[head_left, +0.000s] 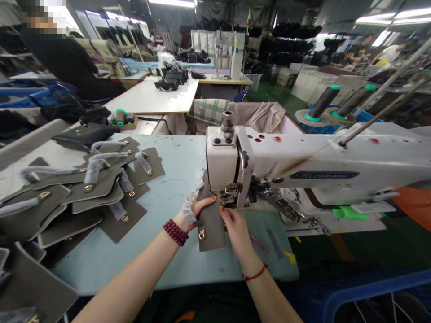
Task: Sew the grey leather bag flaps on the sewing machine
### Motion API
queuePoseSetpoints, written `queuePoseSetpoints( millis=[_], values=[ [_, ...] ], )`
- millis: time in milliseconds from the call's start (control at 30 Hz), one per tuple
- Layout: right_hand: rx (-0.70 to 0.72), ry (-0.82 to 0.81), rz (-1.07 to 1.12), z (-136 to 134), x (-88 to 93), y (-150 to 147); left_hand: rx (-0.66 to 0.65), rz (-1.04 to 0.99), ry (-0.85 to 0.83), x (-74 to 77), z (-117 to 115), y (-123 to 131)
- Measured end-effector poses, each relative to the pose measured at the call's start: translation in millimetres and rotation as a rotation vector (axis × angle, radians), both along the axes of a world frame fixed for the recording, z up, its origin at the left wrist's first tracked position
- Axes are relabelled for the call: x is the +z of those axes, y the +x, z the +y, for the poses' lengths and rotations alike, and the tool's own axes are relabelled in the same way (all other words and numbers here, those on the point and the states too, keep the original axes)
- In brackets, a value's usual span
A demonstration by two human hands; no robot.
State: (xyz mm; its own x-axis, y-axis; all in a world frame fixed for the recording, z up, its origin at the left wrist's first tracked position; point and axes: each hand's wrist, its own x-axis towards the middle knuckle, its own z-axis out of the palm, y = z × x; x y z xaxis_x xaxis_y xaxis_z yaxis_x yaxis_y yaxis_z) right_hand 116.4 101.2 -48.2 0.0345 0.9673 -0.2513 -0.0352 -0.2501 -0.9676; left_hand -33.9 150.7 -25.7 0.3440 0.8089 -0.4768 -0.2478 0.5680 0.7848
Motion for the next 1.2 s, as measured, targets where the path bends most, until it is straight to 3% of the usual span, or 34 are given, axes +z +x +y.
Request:
queuePoseSetpoints(
  millis=[300, 600, 967, 1200],
  values=[
    [-0.028, -0.034, 0.061, 6, -5.4, -6, 0.026, -0.008, -0.015, 8.3, -1, 3],
    [0.011, -0.107, 0.16, -1, 6.3, -9, -0.085, 0.002, 0.014, 9.0, 3, -3],
    [0.0, 0.032, 0.002, 4, 3.2, -6, -0.011, 0.01, 0.016, 10.2, 7, 0],
    [-0.011, 0.059, -0.118, 9, 4.4, -6, -0.033, -0.017, 0.018, 10.3, 13, -1]
  ],
)
